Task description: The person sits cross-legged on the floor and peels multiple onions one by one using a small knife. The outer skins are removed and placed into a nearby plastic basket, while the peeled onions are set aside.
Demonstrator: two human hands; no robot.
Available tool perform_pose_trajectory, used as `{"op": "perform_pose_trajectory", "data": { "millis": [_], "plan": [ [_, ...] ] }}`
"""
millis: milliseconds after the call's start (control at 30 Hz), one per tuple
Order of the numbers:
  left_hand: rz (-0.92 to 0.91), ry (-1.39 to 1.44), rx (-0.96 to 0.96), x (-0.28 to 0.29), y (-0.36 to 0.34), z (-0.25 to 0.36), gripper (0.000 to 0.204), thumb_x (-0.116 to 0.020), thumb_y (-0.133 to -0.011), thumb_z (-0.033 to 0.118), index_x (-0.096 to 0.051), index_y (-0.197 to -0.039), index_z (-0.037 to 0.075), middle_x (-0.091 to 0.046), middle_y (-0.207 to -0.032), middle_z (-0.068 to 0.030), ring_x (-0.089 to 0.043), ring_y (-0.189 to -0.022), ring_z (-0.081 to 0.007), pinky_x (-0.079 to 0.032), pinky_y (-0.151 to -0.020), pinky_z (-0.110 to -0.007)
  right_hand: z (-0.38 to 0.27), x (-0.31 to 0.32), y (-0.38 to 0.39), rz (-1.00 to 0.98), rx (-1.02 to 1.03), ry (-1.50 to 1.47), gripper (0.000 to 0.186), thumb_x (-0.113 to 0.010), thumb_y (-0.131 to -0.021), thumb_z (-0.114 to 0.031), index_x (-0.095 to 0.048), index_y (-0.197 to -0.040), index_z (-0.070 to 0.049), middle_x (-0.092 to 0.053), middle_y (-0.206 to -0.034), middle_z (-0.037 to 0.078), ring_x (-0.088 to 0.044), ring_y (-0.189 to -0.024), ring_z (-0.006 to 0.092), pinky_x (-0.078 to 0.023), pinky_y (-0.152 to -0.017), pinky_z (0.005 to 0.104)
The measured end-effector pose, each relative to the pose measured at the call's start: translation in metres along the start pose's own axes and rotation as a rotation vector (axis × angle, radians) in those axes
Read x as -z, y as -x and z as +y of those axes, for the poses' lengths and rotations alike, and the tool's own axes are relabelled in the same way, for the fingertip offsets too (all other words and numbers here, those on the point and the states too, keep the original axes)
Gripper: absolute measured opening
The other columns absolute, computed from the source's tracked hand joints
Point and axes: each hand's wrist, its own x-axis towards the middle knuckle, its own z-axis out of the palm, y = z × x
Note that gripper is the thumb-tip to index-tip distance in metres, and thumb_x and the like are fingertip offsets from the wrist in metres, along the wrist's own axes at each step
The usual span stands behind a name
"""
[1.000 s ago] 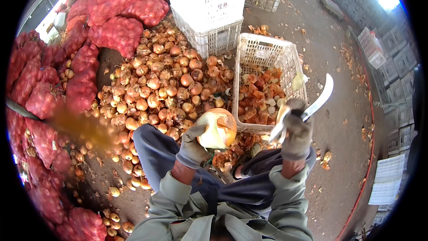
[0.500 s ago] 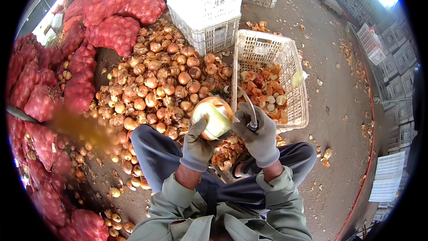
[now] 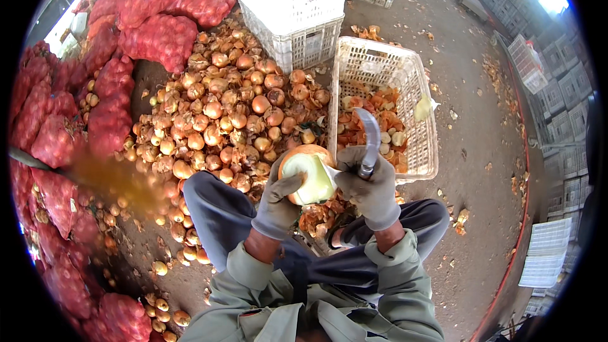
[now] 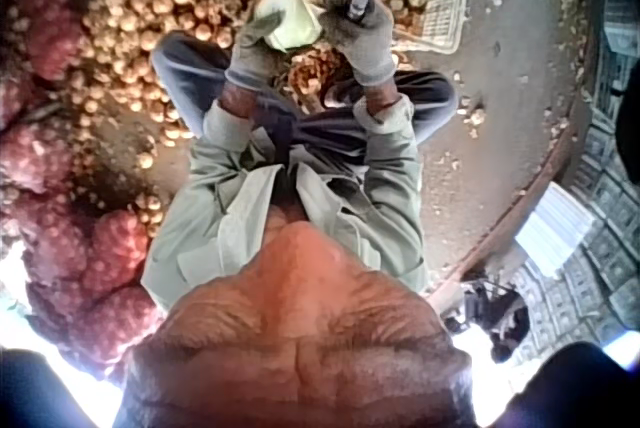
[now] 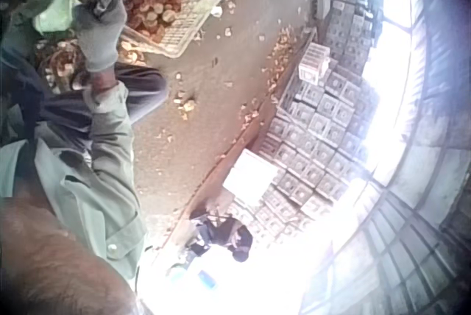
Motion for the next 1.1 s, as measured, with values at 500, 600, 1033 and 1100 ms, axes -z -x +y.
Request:
{"op": "perform_pose_trajectory", "data": {
  "millis": [500,600,1033,1100],
  "plan": [
    [-0.179,0.269,0.109,0.026,0.006,0.002,0.074,-0.069,-0.070,0.020,-0.043,-0.134,-0.009,-0.060,-0.125,-0.0224,-0.060,-0.113,-0.0372,-0.048,-0.101,-0.048,0.019,0.037,-0.021,0.324,0.018,-0.148,0.026,-0.063,-0.082,0.004,-0.057,-0.107,0.003,-0.063,-0.077,0.006,-0.054,-0.051,0.0093,-0.042,-0.042,0.0216],
    [-0.221,0.272,0.107,0.021,0.005,0.005,0.075,-0.070,-0.072,0.024,-0.043,-0.134,-0.008,-0.059,-0.127,-0.0217,-0.060,-0.114,-0.0378,-0.048,-0.101,-0.049,0.017,0.031,-0.016,0.314,-0.004,-0.147,0.027,-0.064,-0.084,0.002,-0.057,-0.110,0.003,-0.062,-0.078,0.005,-0.053,-0.051,0.0077,-0.041,-0.042,0.0203],
    [-0.175,0.179,0.040,0.015,0.006,0.009,0.064,-0.067,-0.080,0.021,-0.045,-0.134,-0.005,-0.058,-0.126,-0.0188,-0.058,-0.117,-0.0333,-0.050,-0.097,-0.046,-0.010,0.034,0.048,-0.010,0.605,0.978,0.042,-0.052,-0.096,-0.040,-0.064,-0.114,-0.005,-0.058,-0.079,0.011,-0.059,-0.065,0.0296,-0.046,-0.057,0.0385],
    [-0.168,0.185,0.032,0.012,0.004,0.009,0.064,-0.068,-0.079,0.019,-0.044,-0.135,-0.003,-0.057,-0.127,-0.0183,-0.057,-0.119,-0.0336,-0.049,-0.099,-0.047,-0.012,0.031,0.052,0.000,0.601,0.988,0.034,-0.057,-0.091,-0.033,-0.065,-0.109,-0.005,-0.056,-0.074,0.009,-0.057,-0.062,0.0287,-0.044,-0.054,0.0383]
  ]
}}
